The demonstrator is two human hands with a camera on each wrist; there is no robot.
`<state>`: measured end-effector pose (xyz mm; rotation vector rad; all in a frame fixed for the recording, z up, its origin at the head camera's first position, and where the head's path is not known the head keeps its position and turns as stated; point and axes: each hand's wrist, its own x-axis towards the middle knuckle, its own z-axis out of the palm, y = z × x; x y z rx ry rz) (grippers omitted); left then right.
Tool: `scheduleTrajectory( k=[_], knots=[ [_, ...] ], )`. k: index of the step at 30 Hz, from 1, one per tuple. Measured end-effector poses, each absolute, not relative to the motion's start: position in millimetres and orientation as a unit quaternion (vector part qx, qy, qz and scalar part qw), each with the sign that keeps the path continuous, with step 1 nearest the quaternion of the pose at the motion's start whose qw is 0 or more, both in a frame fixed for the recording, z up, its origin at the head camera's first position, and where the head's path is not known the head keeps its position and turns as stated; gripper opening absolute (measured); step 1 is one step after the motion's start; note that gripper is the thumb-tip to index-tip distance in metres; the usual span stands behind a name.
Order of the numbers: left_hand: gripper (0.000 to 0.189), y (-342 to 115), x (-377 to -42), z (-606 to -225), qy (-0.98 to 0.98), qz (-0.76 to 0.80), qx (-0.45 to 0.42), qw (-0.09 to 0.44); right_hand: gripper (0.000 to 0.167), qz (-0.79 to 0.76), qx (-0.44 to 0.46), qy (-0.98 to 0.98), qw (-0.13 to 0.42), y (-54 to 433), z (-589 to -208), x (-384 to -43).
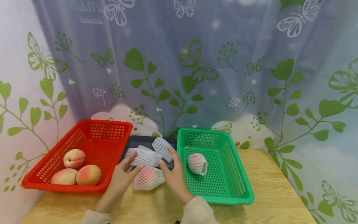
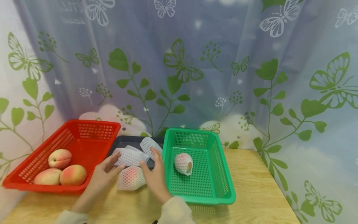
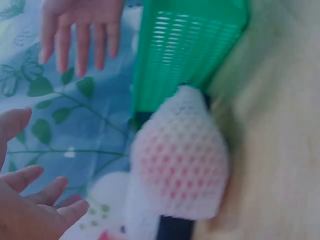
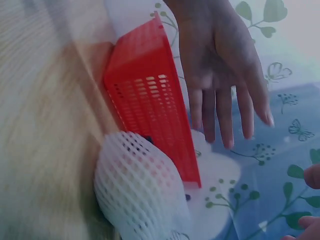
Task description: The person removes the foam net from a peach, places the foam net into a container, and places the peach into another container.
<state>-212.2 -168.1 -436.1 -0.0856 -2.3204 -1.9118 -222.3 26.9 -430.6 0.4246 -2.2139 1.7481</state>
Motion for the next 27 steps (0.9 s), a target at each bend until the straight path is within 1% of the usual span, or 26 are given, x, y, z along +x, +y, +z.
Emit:
scheduleTrajectory(
  k=[8,12,16,21,24,27],
  knots=[
    [0.066,-197.4,-196.8,-417.2,-0.806,-0.58,-0.033,0.112,0.054,0.61,0.138,-0.767,0.141,68.8,-419.9,-220.5],
    [0.067,-218.4,-186.1,-415.1,-0.827,-0.549,-0.02,0.121,0.054,0.605,0.133,-0.771,0.149,90.2,-421.9,-220.9],
    [0.065,-239.3,-173.6,-418.9,-0.838,-0.529,0.004,0.131,0.053,0.601,0.115,-0.776,0.155,108.2,-427.2,-219.3],
    [0.063,-262.4,-160.6,-427.9,-0.845,-0.511,0.04,0.153,0.054,0.596,0.094,-0.785,0.141,124.2,-433.4,-216.2],
    [0.062,-271.4,-157.0,-432.7,-0.845,-0.505,0.045,0.17,0.055,0.591,0.083,-0.79,0.139,128.8,-434.6,-215.7],
    [0.061,-275.8,-155.6,-434.5,-0.845,-0.504,0.045,0.17,0.055,0.589,0.077,-0.793,0.139,131.3,-435.5,-216.1]
  ],
)
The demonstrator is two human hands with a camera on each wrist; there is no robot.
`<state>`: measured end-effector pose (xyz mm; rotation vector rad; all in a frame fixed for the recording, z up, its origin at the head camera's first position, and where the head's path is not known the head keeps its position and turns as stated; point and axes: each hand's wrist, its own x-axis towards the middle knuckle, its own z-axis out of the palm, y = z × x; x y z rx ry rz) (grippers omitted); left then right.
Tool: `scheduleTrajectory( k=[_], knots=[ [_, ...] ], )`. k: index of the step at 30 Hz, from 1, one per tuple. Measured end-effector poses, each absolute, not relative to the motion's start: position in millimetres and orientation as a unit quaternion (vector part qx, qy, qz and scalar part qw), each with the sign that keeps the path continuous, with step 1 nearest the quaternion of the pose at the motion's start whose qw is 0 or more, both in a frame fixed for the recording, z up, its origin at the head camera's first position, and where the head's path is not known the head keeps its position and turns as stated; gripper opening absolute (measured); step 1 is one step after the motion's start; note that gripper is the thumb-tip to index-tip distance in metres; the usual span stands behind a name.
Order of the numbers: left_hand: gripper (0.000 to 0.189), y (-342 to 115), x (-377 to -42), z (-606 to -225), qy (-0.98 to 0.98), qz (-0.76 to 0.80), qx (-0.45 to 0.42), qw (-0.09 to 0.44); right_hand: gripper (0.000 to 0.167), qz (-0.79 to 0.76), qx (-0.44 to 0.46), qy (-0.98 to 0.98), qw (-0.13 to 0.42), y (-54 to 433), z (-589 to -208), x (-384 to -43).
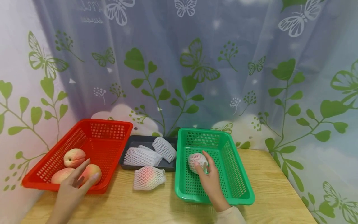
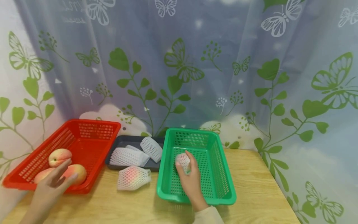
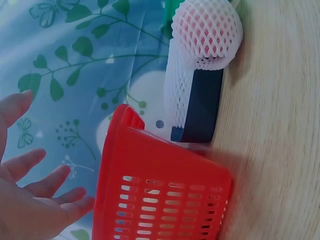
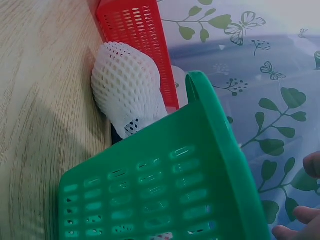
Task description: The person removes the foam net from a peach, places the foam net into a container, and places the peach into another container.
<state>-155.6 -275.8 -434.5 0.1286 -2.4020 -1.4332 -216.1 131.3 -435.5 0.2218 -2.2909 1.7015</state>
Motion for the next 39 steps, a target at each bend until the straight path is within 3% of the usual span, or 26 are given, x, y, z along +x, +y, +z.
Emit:
scheduleTrajectory(
  k=[14,24,31,39],
  knots=[
    [0.064,-267.3,-160.5,-423.3,-0.841,-0.521,0.021,0.143,0.054,0.588,0.108,-0.789,0.141,126.3,-432.9,-218.9],
    [0.065,-230.5,-179.9,-417.8,-0.828,-0.547,-0.05,0.114,0.054,0.613,0.13,-0.77,0.119,94.6,-421.8,-224.2],
    [0.063,-196.3,-195.7,-429.0,-0.817,-0.561,-0.09,0.103,0.052,0.624,0.148,-0.762,0.092,57.1,-424.8,-224.8],
    [0.068,-172.9,-207.2,-460.0,-0.846,-0.512,-0.104,0.102,0.049,0.606,0.168,-0.771,0.099,18.8,-441.4,-222.5]
  ],
)
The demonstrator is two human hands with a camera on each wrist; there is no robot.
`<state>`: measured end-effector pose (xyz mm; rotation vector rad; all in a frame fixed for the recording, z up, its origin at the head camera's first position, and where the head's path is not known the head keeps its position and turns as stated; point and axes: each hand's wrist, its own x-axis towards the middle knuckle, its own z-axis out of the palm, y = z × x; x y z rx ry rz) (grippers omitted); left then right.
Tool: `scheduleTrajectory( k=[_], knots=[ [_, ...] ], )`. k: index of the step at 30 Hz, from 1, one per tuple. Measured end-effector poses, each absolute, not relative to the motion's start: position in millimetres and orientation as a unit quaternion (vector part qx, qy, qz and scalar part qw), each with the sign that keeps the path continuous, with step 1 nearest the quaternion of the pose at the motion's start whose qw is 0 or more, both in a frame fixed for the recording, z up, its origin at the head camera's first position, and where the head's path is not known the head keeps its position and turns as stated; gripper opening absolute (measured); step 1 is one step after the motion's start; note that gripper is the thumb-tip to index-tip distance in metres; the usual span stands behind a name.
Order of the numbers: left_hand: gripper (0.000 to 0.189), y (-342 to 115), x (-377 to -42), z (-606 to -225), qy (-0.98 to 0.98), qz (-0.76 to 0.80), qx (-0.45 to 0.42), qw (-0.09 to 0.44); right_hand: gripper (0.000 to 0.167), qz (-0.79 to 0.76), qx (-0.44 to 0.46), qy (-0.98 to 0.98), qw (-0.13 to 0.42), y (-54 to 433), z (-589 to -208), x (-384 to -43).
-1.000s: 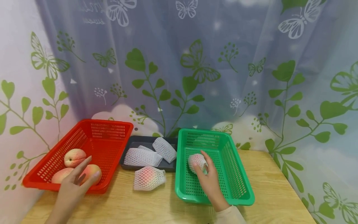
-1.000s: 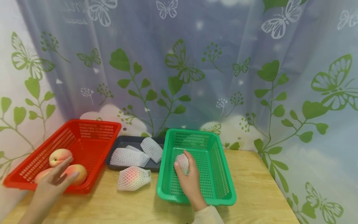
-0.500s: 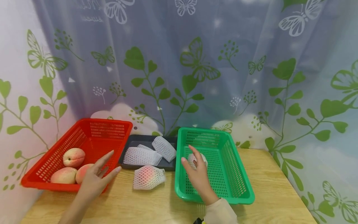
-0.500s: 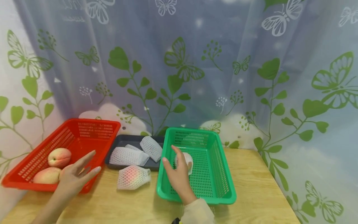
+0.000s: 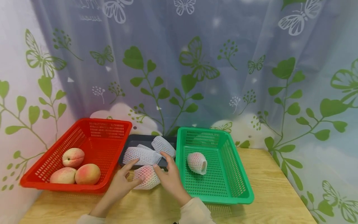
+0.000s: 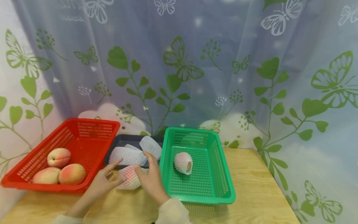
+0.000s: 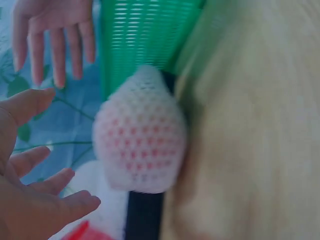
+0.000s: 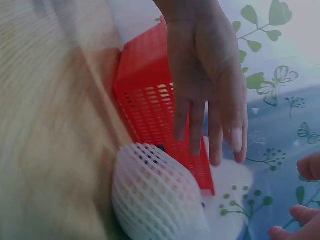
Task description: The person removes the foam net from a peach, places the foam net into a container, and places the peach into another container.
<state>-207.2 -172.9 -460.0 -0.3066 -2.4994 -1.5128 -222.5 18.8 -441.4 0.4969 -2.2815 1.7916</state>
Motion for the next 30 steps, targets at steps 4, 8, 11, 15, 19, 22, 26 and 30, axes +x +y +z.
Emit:
scheduleTrajectory(
  k=[4,8,11,15,19,22,26,30],
  knots=[
    [0.076,-166.6,-211.0,-480.2,-0.84,-0.527,-0.098,0.087,0.049,0.578,0.145,-0.797,0.098,3.9,-456.7,-221.0],
    [0.08,-162.7,-214.8,-495.6,-0.835,-0.529,-0.103,0.108,0.047,0.557,0.121,-0.815,0.103,-6.8,-473.3,-219.4],
    [0.082,-161.1,-217.8,-503.8,-0.837,-0.523,-0.105,0.117,0.046,0.553,0.107,-0.819,0.108,-11.0,-485.0,-219.7],
    [0.083,-159.7,-220.2,-512.4,-0.828,-0.545,-0.099,0.092,0.047,0.557,0.094,-0.817,0.114,-12.5,-498.5,-221.3],
    [0.083,-159.0,-219.9,-519.2,-0.815,-0.57,-0.089,0.056,0.051,0.579,0.08,-0.805,0.103,-10.5,-507.5,-221.5],
    [0.084,-158.8,-220.3,-521.9,-0.811,-0.576,-0.085,0.048,0.055,0.581,0.069,-0.805,0.102,-8.3,-511.2,-222.5],
    [0.086,-157.9,-220.4,-522.5,-0.805,-0.585,-0.089,0.045,0.057,0.568,0.062,-0.813,0.108,-5.9,-515.5,-224.9],
    [0.087,-156.9,-220.5,-522.1,-0.798,-0.595,-0.092,0.038,0.058,0.584,0.068,-0.803,0.094,-3.8,-518.8,-227.2]
  ],
)
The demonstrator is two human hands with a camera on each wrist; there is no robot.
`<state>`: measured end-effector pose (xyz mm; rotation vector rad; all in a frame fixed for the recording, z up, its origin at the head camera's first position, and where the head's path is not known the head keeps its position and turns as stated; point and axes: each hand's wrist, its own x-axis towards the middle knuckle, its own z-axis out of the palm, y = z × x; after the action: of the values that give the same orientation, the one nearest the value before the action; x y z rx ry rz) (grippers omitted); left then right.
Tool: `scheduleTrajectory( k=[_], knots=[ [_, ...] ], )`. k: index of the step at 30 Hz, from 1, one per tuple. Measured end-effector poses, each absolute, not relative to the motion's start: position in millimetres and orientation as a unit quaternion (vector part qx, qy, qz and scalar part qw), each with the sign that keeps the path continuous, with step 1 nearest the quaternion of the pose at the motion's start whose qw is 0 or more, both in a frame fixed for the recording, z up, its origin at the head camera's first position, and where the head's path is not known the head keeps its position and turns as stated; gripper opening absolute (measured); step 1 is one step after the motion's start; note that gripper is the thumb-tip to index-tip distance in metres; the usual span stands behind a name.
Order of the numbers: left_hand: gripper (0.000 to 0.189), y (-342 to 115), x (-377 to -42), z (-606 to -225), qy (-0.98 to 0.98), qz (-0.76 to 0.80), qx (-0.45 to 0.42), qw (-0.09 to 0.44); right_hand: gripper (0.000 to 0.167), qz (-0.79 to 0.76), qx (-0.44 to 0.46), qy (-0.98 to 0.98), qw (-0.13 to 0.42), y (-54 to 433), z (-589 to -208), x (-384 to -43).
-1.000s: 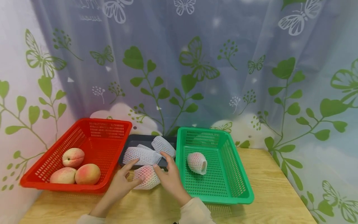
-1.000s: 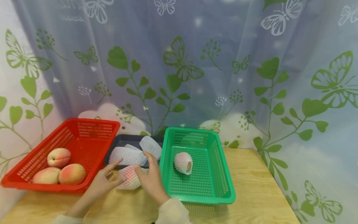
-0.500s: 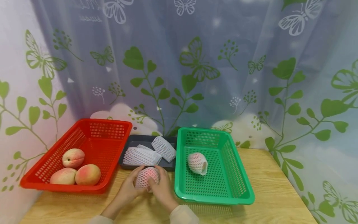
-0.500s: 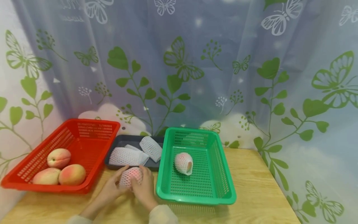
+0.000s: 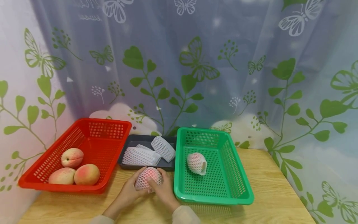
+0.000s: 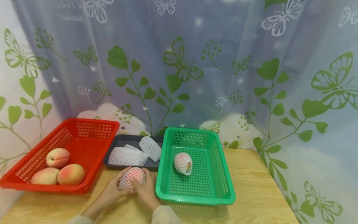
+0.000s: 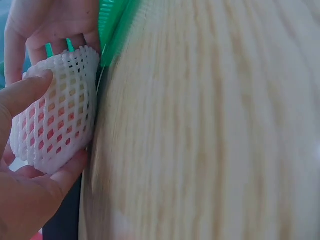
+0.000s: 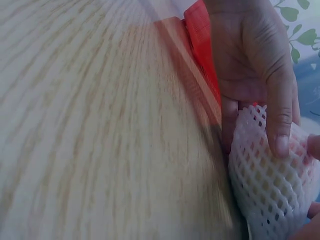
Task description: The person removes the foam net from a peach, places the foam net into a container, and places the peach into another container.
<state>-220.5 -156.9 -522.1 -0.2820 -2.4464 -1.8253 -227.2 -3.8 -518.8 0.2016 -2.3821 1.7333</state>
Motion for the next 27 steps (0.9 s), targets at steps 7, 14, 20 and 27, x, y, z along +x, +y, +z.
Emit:
scheduleTrajectory(
  k=[7,14,20,27],
  knots=[
    [0.086,-156.6,-220.3,-523.5,-0.783,-0.615,-0.089,0.036,0.053,0.636,0.055,-0.768,0.052,-1.9,-521.6,-229.2],
    [0.084,-159.4,-213.7,-524.5,-0.774,-0.628,-0.078,0.032,0.059,0.664,0.044,-0.746,0.016,-1.8,-522.3,-229.0],
    [0.081,-162.5,-201.5,-519.3,-0.787,-0.606,-0.089,0.07,0.058,0.697,0.067,-0.713,-0.018,-0.9,-519.6,-226.5],
    [0.079,-165.8,-194.5,-501.0,-0.79,-0.598,-0.099,0.086,0.058,0.718,0.094,-0.688,-0.044,-1.7,-505.0,-223.6]
  ],
)
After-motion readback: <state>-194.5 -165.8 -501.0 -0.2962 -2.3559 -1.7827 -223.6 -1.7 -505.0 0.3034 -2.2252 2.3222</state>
